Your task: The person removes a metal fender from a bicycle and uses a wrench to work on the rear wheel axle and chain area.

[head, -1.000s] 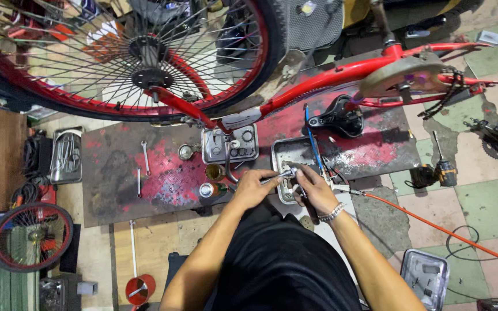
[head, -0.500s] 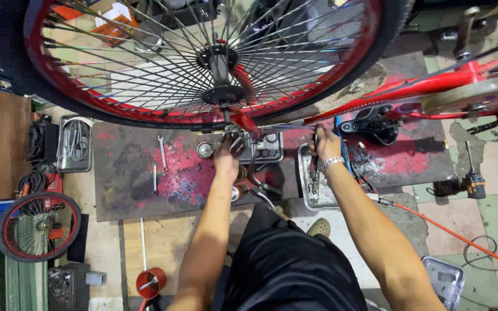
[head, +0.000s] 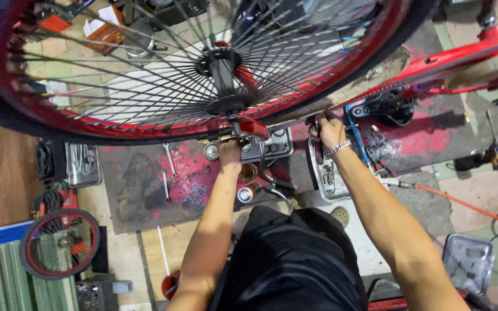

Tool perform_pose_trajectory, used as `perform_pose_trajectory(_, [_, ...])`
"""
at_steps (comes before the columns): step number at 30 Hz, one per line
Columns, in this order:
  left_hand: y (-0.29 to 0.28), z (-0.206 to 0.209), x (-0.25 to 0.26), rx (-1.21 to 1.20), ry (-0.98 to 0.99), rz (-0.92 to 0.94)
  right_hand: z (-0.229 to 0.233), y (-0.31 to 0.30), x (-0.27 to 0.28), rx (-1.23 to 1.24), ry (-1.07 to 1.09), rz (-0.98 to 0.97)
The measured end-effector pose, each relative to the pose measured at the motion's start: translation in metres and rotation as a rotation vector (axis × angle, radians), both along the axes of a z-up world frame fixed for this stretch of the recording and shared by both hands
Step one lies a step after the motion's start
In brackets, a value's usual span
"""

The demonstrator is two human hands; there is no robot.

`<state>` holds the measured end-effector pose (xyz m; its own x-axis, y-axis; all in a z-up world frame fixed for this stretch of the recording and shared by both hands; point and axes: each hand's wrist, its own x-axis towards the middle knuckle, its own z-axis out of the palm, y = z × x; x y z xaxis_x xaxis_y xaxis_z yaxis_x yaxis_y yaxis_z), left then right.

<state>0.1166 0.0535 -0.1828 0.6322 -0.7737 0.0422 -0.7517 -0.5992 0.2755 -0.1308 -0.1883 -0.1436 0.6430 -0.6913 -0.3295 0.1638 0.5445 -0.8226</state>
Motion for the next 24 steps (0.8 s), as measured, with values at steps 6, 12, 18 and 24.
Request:
perform_pose_trajectory(6, [0.005,0.011,0.010,-0.142,-0.138,-0.105,0.023,0.006,-0.007,-0.145,0.035,0.012])
perform_pose_trajectory(12, [0.007,0.018,0.017,-0.559,0.721,0.089,0.026,0.016,-0.009,-0.114,0.119,0.027])
perform_pose_trajectory(18, [-0.003,0.039,0.005,-0.768,1.160,0.321,-0.008,0.038,-0.004,0.117,0.023,-0.184])
perform_pose_trajectory(24, [-0.007,0.065,-0.074,-0.669,1.433,0.550,-0.024,0.052,0.001,0.200,-0.056,-0.266])
